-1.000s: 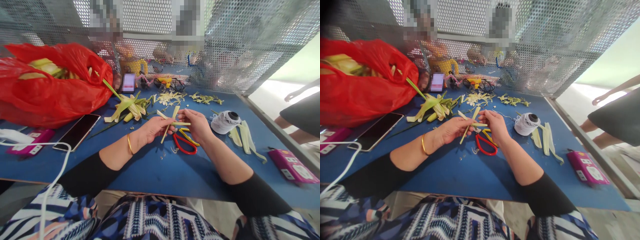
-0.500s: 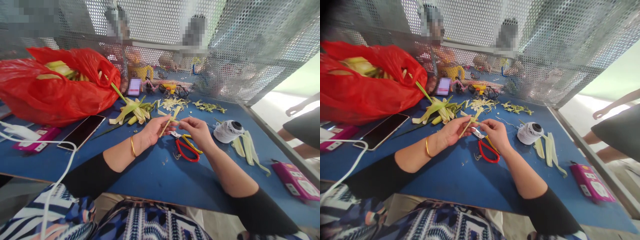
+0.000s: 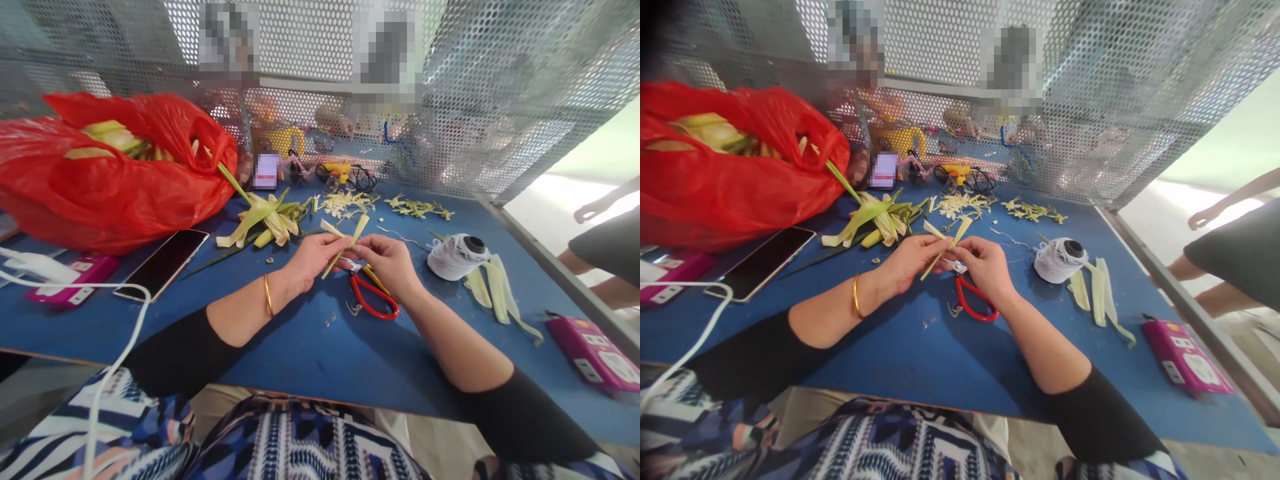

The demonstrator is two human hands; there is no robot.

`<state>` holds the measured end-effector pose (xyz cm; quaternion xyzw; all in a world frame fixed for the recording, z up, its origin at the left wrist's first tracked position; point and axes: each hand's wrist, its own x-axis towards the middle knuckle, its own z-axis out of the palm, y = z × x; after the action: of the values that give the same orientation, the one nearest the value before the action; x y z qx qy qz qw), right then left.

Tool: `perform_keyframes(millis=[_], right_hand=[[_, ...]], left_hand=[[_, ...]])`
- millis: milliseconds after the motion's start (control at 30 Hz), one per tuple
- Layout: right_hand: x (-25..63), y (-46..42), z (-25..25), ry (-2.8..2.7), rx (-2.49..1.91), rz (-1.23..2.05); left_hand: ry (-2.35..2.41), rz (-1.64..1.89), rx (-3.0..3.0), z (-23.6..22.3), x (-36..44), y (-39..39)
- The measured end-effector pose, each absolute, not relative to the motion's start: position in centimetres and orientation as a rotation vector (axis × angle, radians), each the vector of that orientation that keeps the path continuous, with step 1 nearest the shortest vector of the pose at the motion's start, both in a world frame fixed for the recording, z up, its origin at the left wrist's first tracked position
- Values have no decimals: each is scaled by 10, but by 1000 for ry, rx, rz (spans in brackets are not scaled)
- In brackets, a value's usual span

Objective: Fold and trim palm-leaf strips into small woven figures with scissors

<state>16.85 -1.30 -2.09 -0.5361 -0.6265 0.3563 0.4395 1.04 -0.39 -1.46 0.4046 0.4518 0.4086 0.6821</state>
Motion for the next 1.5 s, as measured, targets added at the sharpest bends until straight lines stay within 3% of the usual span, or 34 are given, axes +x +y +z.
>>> perform_keyframes(millis=[367, 1500], right_hand=[[176, -6, -17, -1481, -1303, 897], [176, -8, -21, -1555, -1321, 961]], left_hand=[[1003, 1159, 744, -13, 6, 5], [955, 1078, 693, -13, 7, 2]])
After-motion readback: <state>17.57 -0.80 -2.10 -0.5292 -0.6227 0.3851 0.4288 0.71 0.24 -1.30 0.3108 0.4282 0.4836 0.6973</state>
